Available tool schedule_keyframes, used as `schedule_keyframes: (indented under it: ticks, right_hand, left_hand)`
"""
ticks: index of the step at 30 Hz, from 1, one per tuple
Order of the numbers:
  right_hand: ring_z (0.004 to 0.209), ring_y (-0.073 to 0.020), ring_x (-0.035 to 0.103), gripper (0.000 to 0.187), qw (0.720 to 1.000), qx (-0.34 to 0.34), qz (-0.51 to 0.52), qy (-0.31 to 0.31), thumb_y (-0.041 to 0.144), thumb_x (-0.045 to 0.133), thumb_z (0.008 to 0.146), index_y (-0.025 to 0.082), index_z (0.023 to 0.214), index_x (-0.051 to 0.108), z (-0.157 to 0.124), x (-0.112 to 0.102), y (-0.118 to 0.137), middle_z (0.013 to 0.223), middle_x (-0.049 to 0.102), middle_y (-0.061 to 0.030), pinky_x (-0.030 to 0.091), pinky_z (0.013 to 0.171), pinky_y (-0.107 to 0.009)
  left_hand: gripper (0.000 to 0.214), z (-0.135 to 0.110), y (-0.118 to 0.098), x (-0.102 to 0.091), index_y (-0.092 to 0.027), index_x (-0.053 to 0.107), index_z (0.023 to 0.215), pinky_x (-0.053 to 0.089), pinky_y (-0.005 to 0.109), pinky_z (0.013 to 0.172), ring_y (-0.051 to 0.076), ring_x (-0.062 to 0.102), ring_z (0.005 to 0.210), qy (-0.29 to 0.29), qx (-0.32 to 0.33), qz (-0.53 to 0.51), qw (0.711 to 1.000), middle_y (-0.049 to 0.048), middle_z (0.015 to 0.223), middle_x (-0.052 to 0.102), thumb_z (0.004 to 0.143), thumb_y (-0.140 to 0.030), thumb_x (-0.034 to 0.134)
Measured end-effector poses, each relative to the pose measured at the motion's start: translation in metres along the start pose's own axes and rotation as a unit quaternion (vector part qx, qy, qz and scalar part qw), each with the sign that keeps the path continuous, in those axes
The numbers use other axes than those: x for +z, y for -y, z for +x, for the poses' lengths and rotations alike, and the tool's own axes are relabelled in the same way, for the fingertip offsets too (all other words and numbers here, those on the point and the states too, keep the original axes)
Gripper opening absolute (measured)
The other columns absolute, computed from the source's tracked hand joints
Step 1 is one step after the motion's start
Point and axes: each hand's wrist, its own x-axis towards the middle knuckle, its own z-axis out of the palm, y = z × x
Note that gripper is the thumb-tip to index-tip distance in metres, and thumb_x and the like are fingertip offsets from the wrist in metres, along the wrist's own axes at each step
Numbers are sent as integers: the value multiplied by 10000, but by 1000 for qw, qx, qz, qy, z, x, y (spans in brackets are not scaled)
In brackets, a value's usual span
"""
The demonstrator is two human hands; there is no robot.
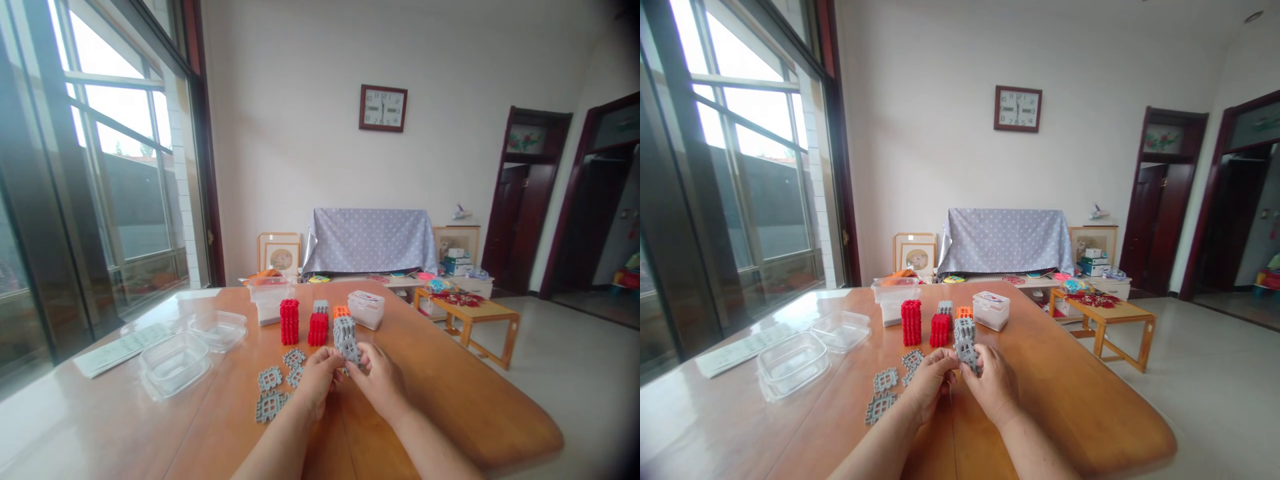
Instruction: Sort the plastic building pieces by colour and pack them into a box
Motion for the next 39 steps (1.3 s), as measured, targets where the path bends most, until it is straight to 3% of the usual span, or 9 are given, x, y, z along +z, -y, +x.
schedule_keyframes:
  ticks: [5, 8, 11, 19, 28, 39]
  right_hand:
    - [760, -211, 633, 375, 998, 43, -32, -16, 533, 597, 838, 234, 1061, 642, 0, -4, -4, 802, 671, -30, 403, 634, -279]
    - [752, -216, 642, 368, 995, 60, -74, -2, 553, 591, 840, 227, 997, 656, 1, -6, -4, 822, 693, -46, 372, 607, -279]
    - [789, -233, 660, 374, 992, 51, -110, 25, 581, 603, 836, 229, 946, 667, 2, -6, -2, 851, 715, -61, 356, 609, -284]
    - [779, -227, 663, 368, 986, 32, -147, 76, 603, 613, 844, 239, 818, 663, 2, -4, -1, 814, 721, -59, 314, 605, -281]
    - [797, -234, 666, 251, 985, 36, -147, 77, 492, 605, 871, 248, 853, 665, 0, 2, -9, 841, 731, -40, 308, 620, -293]
    - [827, -219, 659, 206, 984, 57, -141, 95, 444, 617, 870, 248, 845, 677, 1, 1, -7, 841, 722, -23, 298, 637, -294]
  left_hand:
    - [264, 0, 0, 0, -169, 609, 930, 327, 171, 480, 88, 571, 603, -44, 1, -16, 999, 42, 845, 670, 716, -297, 696]
    - [214, 2, 3, -2, -171, 599, 902, 460, 218, 611, 109, 603, 666, -76, 5, -34, 997, 42, 836, 658, 725, -256, 683]
    - [177, 4, 6, -3, -178, 599, 897, 508, 255, 723, 109, 606, 681, -71, 7, -56, 996, 27, 810, 640, 739, -223, 665]
    - [221, 3, 11, -5, -187, 638, 988, 501, 284, 885, 129, 647, 810, -23, -34, -75, 996, 35, 856, 660, 770, -219, 649]
    - [311, -3, 3, -1, -179, 649, 1037, 518, 292, 835, 143, 647, 779, -30, -42, -62, 997, 37, 812, 657, 753, -285, 717]
    - [319, -4, 3, 0, -173, 644, 1057, 501, 292, 886, 133, 640, 810, -10, -47, -63, 997, 41, 857, 665, 761, -268, 714]
